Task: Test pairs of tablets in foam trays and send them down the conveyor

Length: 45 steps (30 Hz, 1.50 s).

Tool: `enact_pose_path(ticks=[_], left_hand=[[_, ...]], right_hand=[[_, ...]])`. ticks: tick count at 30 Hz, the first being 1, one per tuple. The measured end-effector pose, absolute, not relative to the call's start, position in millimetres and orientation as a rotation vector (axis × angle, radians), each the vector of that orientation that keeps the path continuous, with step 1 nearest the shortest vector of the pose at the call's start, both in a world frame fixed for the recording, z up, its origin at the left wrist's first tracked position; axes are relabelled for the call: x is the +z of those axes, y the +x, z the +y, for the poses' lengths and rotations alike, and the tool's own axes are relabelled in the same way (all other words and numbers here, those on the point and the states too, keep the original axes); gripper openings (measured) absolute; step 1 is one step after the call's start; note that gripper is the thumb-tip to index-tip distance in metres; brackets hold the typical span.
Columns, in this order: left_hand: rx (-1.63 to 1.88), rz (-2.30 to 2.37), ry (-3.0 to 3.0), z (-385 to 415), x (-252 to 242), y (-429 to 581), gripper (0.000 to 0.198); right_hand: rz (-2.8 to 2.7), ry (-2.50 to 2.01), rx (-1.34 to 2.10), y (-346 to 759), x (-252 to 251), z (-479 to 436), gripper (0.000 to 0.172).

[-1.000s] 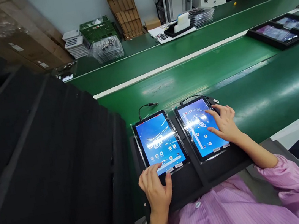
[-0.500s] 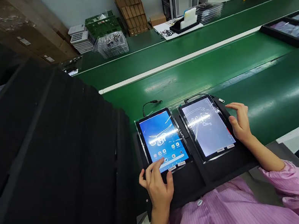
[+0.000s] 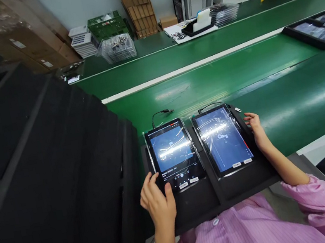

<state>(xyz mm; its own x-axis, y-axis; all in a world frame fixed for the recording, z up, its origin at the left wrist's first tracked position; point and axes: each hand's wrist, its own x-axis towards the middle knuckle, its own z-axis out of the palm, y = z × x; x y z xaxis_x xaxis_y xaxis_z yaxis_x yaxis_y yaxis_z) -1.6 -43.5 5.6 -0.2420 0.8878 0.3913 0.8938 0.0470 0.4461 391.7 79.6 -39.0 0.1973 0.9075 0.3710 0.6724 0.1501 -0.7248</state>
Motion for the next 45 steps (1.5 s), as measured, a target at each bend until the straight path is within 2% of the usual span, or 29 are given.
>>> enact_pose_path(ticks=[5, 10, 15, 20, 26, 32, 45], left_hand=[[-1.013, -2.327, -1.942, -38, 0, -9, 0.054], [-0.88, -2.431, -1.906, -38, -3, -7, 0.06], [-0.763, -2.613, -1.813, -36, -4, -9, 0.058], [-0.735, -2.853, -1.714, -18, -1, -19, 0.059], [-0.8, -2.928, -1.628, -1, 0, -26, 0.051], [-0.841, -2.941, -1.616, -2, 0, -28, 0.049], [-0.752, -2.745, -1.733, -9, 4, -14, 0.05]], right_hand=[[-1.456, -1.635, 0.409, 372, -20, 70, 0.058], [-1.644, -1.823, 0.287, 362, 1, 65, 0.054], [-1.77, -2.121, 0.13, 347, 14, 62, 0.048], [-1.701, -2.099, 0.518, 344, 21, 75, 0.043], [-1.36, -1.729, 0.747, 349, 27, 76, 0.046], [-1.131, -1.494, 1.231, 348, 28, 70, 0.044], [-1.337, -1.7, 1.094, 356, 9, 73, 0.061]])
